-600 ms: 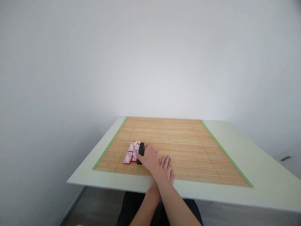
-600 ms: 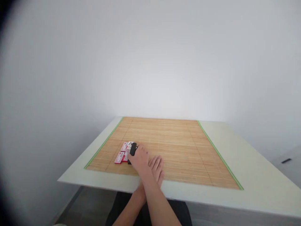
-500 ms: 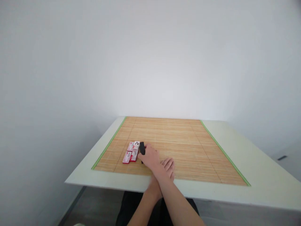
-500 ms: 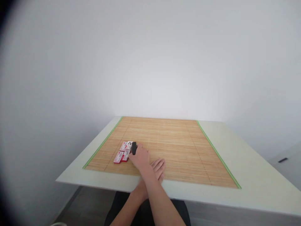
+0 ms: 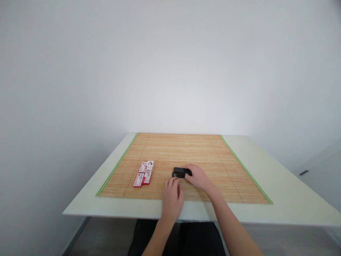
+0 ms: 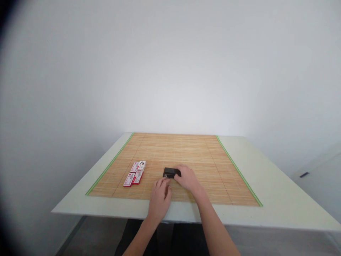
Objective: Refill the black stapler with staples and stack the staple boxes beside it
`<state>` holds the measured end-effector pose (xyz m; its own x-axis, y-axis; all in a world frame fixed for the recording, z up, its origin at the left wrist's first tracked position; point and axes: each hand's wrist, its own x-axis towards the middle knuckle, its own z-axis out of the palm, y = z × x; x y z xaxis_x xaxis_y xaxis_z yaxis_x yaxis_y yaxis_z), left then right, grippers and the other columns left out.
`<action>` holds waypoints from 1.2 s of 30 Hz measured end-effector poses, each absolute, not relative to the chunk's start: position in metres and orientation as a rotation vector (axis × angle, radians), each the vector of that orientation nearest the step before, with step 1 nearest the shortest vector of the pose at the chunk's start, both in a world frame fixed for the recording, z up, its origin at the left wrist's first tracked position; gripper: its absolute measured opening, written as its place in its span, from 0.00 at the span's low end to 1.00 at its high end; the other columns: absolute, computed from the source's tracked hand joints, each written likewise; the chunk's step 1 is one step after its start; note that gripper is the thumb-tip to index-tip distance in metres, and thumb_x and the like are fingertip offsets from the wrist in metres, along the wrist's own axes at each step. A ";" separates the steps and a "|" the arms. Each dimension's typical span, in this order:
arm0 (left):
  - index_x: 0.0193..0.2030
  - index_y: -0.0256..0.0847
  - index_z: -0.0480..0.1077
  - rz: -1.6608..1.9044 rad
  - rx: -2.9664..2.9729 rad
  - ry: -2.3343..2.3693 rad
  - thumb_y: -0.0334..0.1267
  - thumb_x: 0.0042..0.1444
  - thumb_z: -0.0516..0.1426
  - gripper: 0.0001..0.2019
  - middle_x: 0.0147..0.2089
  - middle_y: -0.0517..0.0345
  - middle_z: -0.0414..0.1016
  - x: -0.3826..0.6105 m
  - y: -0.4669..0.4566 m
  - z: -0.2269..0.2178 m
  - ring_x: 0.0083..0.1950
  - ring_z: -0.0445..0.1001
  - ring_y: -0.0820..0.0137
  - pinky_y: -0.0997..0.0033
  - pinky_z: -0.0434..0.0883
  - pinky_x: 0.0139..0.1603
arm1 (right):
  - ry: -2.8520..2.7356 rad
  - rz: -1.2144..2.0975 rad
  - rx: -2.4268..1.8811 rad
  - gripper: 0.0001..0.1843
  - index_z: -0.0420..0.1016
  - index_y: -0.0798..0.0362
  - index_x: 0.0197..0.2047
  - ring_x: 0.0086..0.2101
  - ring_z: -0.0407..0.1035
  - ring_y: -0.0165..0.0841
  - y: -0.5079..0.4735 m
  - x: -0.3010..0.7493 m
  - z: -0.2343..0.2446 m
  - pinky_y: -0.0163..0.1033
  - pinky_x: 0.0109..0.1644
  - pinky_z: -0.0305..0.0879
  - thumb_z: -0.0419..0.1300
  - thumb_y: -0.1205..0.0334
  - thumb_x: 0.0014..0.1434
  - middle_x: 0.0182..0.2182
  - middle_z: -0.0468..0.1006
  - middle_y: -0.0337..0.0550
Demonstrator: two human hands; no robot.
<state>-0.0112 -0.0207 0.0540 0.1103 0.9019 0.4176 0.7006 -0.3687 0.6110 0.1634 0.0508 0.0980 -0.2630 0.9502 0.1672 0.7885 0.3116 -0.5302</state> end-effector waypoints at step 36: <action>0.68 0.51 0.67 0.865 2.297 1.808 0.40 0.68 0.52 0.23 0.62 0.49 0.70 -0.002 -0.023 0.050 0.62 0.65 0.52 0.49 0.67 0.60 | -1.156 0.326 -1.481 0.22 0.80 0.54 0.47 0.43 0.73 0.41 0.038 0.201 0.075 0.43 0.45 0.69 0.50 0.50 0.65 0.47 0.80 0.53</action>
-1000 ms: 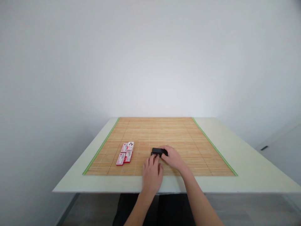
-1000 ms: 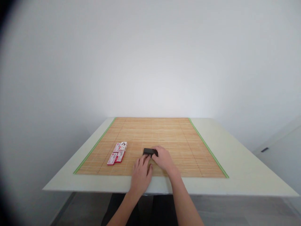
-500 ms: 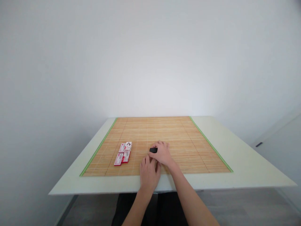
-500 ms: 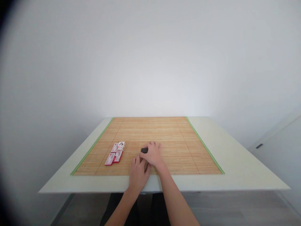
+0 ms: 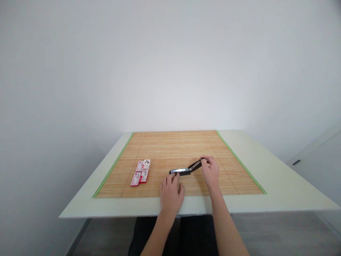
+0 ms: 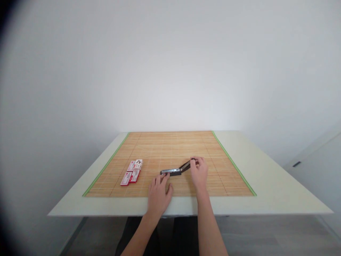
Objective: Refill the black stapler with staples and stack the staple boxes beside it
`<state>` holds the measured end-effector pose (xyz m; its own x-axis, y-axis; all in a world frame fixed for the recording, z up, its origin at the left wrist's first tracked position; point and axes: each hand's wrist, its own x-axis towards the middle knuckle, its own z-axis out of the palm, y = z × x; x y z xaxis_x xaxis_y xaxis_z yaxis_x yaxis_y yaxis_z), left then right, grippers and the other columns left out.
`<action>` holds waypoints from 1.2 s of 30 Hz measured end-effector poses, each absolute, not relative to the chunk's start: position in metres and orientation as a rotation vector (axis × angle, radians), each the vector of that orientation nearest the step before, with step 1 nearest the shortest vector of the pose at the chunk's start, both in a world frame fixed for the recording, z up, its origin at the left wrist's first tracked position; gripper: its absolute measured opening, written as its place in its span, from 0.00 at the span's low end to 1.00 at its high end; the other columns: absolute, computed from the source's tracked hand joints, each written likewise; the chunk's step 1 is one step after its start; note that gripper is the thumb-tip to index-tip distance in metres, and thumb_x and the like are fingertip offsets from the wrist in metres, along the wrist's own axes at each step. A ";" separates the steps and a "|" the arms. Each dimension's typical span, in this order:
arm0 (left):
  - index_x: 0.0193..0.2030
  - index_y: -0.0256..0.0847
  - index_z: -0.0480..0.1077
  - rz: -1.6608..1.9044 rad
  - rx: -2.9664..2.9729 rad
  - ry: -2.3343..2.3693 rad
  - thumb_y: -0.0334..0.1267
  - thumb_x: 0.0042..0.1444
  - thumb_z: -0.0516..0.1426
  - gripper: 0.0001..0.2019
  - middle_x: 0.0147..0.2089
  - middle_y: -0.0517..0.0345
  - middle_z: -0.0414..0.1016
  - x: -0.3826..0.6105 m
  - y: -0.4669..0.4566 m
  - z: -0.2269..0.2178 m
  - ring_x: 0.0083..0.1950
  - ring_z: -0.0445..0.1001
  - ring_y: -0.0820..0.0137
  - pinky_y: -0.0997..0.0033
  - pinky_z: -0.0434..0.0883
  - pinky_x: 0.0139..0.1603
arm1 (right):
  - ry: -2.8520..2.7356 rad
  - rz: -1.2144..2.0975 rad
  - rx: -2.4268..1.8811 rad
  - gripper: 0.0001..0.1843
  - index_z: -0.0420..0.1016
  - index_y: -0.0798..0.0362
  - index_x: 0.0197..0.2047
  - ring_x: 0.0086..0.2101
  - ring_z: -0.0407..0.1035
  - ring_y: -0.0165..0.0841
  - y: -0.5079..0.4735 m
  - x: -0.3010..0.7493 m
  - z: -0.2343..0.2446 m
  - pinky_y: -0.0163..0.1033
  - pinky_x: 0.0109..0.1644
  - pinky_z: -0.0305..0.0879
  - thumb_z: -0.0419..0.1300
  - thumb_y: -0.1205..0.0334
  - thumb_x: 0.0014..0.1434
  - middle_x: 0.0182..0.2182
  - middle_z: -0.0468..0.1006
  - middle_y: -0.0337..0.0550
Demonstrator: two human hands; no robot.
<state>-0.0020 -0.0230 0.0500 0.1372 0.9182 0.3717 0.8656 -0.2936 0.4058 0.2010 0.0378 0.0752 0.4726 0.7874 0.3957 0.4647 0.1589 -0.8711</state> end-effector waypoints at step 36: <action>0.63 0.54 0.71 0.781 2.229 1.086 0.31 0.59 0.60 0.25 0.57 0.55 0.76 -0.042 -0.016 0.063 0.59 0.71 0.59 0.55 0.69 0.62 | -1.036 1.647 -1.309 0.23 0.70 0.50 0.45 0.17 0.60 0.24 -0.053 0.179 0.070 0.30 0.17 0.46 0.57 0.37 0.63 0.27 0.74 0.34</action>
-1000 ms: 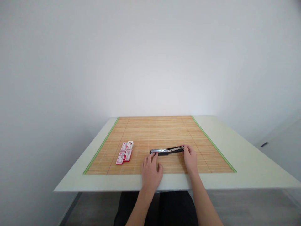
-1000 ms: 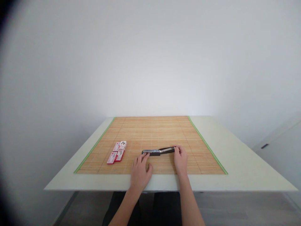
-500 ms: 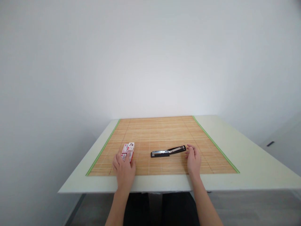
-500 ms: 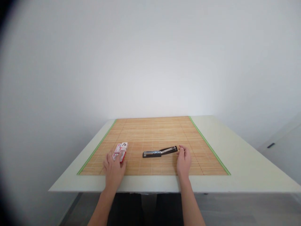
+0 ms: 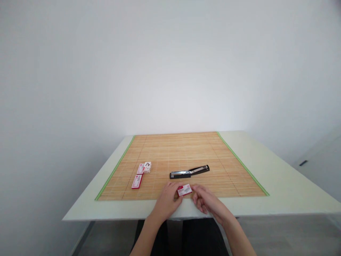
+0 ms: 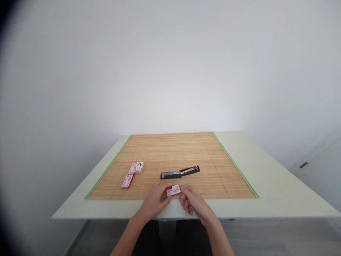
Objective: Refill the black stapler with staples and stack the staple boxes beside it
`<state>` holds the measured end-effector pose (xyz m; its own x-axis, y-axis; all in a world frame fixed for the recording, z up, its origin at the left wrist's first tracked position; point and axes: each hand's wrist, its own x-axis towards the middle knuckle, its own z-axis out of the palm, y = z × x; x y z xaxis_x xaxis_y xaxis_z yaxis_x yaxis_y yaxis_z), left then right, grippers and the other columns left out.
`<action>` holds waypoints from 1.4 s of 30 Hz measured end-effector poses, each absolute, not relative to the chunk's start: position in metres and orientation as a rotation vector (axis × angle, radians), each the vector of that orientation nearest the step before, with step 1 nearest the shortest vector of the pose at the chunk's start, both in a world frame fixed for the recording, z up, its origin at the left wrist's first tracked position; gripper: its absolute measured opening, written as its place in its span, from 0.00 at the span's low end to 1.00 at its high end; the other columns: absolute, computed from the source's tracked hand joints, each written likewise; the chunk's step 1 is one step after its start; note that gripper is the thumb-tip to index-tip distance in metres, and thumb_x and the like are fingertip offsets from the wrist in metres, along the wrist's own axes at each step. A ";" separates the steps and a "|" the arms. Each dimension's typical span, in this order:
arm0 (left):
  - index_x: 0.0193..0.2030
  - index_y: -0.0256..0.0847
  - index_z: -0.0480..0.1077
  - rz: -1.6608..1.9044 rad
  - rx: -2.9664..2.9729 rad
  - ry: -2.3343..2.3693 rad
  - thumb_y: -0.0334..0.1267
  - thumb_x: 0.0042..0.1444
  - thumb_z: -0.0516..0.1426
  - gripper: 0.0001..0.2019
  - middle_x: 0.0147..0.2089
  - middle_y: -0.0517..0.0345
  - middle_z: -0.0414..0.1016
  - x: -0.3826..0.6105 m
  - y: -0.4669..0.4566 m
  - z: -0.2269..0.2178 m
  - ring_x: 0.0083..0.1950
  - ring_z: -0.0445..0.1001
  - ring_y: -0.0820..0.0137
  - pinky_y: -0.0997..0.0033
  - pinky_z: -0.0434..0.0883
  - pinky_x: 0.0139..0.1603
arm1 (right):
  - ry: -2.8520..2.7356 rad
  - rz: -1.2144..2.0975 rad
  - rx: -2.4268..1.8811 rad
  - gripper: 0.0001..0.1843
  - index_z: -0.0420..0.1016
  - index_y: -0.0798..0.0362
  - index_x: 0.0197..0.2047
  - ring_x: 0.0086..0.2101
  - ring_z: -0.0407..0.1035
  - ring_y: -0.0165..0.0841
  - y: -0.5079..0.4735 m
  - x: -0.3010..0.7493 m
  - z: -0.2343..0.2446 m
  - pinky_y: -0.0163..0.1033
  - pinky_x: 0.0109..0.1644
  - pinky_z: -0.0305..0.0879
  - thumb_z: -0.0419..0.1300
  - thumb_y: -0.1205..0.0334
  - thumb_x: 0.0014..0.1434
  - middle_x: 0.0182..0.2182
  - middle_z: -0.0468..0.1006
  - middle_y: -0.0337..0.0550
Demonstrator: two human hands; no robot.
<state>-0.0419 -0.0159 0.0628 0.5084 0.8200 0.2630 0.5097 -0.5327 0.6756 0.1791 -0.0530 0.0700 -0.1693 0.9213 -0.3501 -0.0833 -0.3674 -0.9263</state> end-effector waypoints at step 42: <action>0.48 0.49 0.75 0.913 2.238 1.246 0.38 0.55 0.66 0.13 0.48 0.56 0.74 -0.047 0.000 0.053 0.53 0.71 0.58 0.57 0.68 0.55 | -2.161 0.608 -1.546 0.09 0.86 0.43 0.41 0.31 0.71 0.34 -0.010 0.180 0.098 0.36 0.34 0.52 0.63 0.58 0.61 0.29 0.81 0.38</action>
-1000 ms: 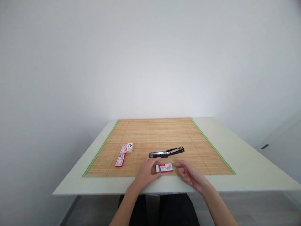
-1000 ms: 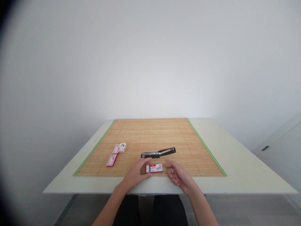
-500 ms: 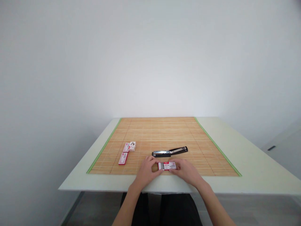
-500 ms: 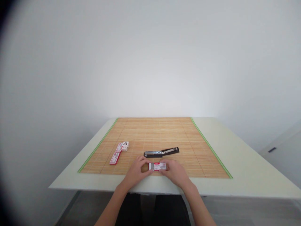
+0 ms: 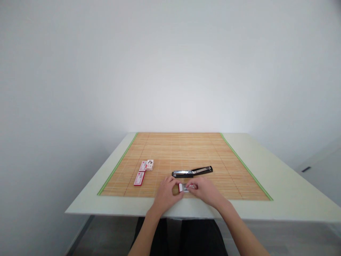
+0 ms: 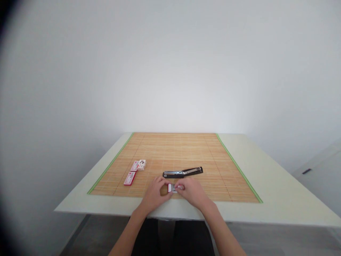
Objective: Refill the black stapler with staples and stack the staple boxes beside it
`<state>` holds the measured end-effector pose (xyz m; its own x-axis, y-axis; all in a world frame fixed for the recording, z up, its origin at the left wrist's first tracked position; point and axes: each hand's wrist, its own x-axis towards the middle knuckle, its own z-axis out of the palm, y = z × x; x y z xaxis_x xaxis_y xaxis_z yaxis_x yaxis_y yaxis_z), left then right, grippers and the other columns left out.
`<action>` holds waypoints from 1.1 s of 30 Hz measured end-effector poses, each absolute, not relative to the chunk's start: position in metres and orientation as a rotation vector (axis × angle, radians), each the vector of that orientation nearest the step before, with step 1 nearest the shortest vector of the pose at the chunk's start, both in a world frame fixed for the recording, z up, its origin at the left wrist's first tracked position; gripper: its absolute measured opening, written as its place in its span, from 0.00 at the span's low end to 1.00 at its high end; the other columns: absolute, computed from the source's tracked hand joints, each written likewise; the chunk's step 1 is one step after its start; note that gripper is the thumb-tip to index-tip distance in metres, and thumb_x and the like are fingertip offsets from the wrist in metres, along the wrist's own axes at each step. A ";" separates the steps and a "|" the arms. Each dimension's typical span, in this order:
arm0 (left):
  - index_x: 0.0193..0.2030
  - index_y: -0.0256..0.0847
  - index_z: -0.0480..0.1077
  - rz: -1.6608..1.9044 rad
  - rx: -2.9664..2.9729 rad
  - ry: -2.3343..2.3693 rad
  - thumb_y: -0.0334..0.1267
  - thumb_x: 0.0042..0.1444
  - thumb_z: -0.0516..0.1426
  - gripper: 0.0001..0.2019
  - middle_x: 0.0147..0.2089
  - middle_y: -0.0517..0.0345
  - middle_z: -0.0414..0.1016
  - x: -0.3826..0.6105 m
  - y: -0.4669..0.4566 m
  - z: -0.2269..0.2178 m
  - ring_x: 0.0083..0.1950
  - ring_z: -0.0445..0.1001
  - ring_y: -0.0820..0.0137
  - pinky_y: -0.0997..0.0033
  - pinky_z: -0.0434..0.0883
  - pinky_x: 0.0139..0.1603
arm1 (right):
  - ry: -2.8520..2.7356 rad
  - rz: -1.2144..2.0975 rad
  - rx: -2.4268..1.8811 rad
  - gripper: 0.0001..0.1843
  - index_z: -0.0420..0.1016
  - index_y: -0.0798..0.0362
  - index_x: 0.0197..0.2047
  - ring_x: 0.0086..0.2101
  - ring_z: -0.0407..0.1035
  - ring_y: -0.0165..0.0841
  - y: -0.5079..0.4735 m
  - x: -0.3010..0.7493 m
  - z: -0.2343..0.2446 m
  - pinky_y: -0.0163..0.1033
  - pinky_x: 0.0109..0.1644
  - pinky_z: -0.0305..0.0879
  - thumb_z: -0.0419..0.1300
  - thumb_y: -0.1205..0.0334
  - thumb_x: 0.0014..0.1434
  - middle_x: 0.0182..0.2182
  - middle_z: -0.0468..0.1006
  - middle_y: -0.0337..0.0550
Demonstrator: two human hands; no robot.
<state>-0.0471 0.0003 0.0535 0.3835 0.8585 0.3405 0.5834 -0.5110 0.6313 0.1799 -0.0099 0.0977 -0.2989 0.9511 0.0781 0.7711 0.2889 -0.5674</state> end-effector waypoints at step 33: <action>0.46 0.48 0.75 0.897 2.234 1.269 0.38 0.54 0.66 0.13 0.47 0.56 0.73 -0.048 0.000 0.053 0.53 0.70 0.58 0.57 0.68 0.55 | -1.839 0.687 -1.563 0.09 0.79 0.50 0.38 0.23 0.62 0.30 -0.017 0.198 0.073 0.35 0.30 0.53 0.60 0.55 0.60 0.19 0.67 0.31</action>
<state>-0.0476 0.0002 0.0532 0.3763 0.8666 0.3278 0.5976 -0.4974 0.6289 0.1982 -0.0166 0.0732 -0.1060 0.9865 0.1245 0.6632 0.1634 -0.7304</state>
